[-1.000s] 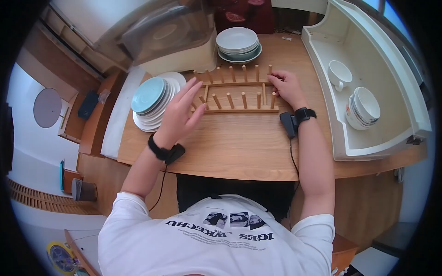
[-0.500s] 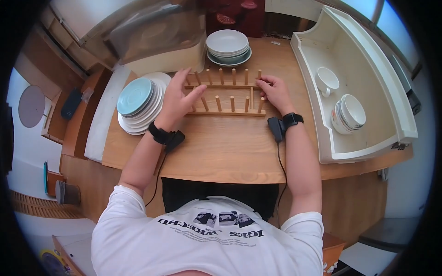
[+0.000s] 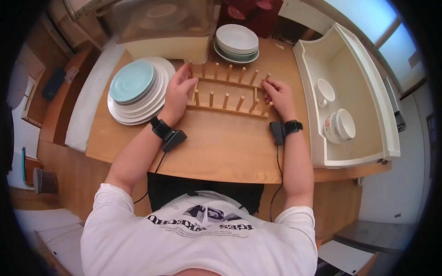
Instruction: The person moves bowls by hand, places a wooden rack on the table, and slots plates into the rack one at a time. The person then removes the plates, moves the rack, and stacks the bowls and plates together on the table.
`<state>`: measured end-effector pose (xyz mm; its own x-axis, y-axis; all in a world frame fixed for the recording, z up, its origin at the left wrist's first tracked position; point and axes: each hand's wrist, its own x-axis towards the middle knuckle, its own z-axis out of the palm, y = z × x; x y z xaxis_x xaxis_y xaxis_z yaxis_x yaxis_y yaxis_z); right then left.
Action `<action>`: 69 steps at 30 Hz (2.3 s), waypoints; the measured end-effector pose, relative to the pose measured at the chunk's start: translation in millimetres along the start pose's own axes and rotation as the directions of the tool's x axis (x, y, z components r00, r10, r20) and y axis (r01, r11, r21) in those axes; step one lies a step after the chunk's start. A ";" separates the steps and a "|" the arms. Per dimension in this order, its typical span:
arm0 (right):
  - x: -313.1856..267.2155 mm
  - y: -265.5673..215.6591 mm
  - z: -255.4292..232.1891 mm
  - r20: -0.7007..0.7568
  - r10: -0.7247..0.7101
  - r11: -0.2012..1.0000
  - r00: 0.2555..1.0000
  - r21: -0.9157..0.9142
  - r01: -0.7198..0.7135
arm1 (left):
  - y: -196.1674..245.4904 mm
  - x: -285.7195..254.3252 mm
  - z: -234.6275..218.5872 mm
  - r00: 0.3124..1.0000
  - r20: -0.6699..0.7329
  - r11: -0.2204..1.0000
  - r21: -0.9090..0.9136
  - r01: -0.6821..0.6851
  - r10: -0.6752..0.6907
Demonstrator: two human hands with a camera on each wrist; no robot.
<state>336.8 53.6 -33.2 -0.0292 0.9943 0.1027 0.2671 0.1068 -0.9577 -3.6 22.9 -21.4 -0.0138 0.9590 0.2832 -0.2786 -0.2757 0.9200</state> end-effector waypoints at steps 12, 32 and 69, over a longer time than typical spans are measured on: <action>-3.2 -5.2 11.1 -0.053 -0.029 0.984 0.998 0.176 0.038 | -14.3 -2.5 -7.2 0.995 0.002 0.995 -0.013 0.100 -0.100; -7.0 -14.8 15.2 -0.062 0.040 0.984 0.997 0.178 -0.028 | -10.3 -11.9 -8.0 0.996 -0.018 0.994 -0.067 0.082 -0.084; -16.3 -14.6 9.5 0.038 -0.017 0.990 0.999 0.141 0.011 | -9.2 -10.7 -9.5 0.999 -0.038 0.999 -0.024 0.030 -0.030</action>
<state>324.2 35.9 -23.4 -0.0703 0.9916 0.1085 0.1282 0.1169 -0.9848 -10.0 15.8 -35.5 -0.0419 0.9687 0.2445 -0.3016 -0.2456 0.9213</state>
